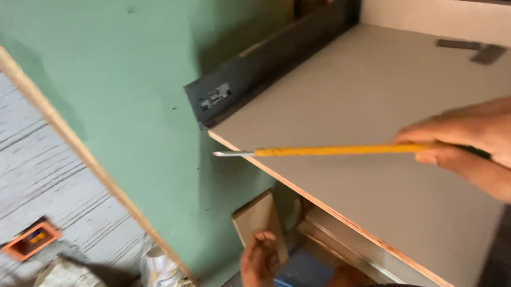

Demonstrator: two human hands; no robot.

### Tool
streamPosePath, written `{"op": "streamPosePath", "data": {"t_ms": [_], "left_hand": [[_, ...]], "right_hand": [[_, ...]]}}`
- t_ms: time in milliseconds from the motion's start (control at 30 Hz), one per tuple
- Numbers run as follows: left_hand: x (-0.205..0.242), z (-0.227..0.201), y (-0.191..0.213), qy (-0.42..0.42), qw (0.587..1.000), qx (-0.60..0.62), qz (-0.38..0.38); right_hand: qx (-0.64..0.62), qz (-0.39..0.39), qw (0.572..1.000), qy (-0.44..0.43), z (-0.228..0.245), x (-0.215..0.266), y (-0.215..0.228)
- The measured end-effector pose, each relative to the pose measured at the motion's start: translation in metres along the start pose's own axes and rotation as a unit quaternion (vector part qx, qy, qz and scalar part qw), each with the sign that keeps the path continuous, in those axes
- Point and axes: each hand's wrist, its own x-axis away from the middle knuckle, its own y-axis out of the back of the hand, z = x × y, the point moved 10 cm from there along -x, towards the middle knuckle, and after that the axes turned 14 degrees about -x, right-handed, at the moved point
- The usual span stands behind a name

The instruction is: The person uses a screwdriver to tighten screws on a metal bracket attached to the side of a drawer. They work on both the left and right sides of the drawer, securing the hardware in place.

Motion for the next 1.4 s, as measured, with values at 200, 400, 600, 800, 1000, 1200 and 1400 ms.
{"op": "streamPosePath", "data": {"t_ms": [200,400,600,800,1000,1200,1400], "left_hand": [[0.027,-0.173,-0.075,-0.258,0.94,-0.216,0.058],[0.08,-0.333,-0.171,-0.555,0.746,-0.36,0.071],[0.04,-0.353,-0.238,-0.492,0.726,-0.434,0.207],[0.027,-0.317,-0.251,-0.411,0.661,-0.56,0.282],[0.039,-0.33,-0.24,-0.478,0.684,-0.491,0.249],[0.031,-0.32,-0.233,-0.474,0.658,-0.53,0.249],[0.034,-0.317,-0.233,-0.467,0.647,-0.55,0.247]], "right_hand": [[-0.013,-0.049,0.999,0.015,0.039,0.01,0.026],[-0.085,-0.063,0.991,0.082,0.044,0.015,0.031],[-0.088,-0.04,0.993,0.073,0.041,0.013,0.026],[-0.088,-0.028,0.995,0.049,0.034,0.012,0.024],[-0.09,-0.012,0.994,0.052,0.032,0.011,0.018],[-0.07,-0.04,0.997,0.021,0.03,0.01,0.022],[-0.048,-0.045,0.996,-0.063,0.0,0.019,0.02]]}}
